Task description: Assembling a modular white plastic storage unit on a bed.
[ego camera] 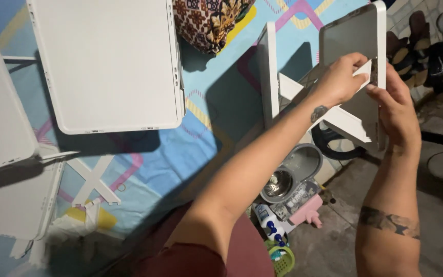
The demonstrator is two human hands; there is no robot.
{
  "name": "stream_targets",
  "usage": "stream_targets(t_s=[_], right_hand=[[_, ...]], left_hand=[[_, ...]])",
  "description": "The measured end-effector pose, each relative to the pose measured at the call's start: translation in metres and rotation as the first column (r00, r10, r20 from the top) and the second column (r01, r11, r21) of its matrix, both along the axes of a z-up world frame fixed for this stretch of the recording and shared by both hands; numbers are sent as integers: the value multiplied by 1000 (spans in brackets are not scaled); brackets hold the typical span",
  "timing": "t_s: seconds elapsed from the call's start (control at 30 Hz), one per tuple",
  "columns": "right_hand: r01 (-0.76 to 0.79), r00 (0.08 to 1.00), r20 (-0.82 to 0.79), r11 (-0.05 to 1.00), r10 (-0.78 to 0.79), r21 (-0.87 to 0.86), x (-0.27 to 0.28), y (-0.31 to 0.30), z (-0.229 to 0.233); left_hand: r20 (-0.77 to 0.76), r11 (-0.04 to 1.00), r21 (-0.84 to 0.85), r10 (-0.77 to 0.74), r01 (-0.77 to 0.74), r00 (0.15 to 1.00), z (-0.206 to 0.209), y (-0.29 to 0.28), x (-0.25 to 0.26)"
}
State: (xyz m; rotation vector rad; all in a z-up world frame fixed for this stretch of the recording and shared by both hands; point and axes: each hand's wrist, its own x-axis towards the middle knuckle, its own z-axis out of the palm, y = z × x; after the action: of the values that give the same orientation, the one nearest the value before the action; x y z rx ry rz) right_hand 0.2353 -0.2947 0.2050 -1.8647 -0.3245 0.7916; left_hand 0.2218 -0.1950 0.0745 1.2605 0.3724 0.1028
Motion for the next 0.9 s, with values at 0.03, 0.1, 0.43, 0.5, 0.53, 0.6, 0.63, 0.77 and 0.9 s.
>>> stream_targets(t_s=[0.03, 0.1, 0.43, 0.5, 0.53, 0.6, 0.63, 0.77, 0.9], right_hand=[[-2, 1000, 0, 1000, 2, 3, 8, -10, -11], [57, 998, -20, 998, -57, 2, 26, -33, -29], [16, 999, -49, 1000, -15, 18, 39, -23, -30], [73, 990, -119, 997, -69, 29, 36, -20, -28], [74, 990, -120, 997, -70, 30, 35, -16, -25], [71, 993, -98, 997, -71, -9, 33, -9, -19], [71, 993, -98, 997, -72, -10, 34, -10, -19], [35, 995, -96, 999, -34, 11, 36, -11, -22], [35, 992, -119, 999, -31, 39, 31, 1, -17]], left_hand=[[0, 1000, 3, 2, -2, 1000, -3, 0, 3], [-11, 1000, -1, 6, -6, 1000, -8, -3, 9], [-147, 994, -100, -51, 36, 988, -5, 2, 24], [-191, 991, -122, -71, 49, 979, -10, 3, 24], [-192, 991, -121, -72, 49, 979, -16, -2, 27], [-146, 983, -180, -53, 26, 988, -29, -13, 34], [-146, 983, -182, -54, 27, 988, -29, -12, 34], [-105, 973, -229, -45, 20, 993, -28, -7, 32], [-141, 976, -217, -42, 10, 989, -32, -7, 35]])
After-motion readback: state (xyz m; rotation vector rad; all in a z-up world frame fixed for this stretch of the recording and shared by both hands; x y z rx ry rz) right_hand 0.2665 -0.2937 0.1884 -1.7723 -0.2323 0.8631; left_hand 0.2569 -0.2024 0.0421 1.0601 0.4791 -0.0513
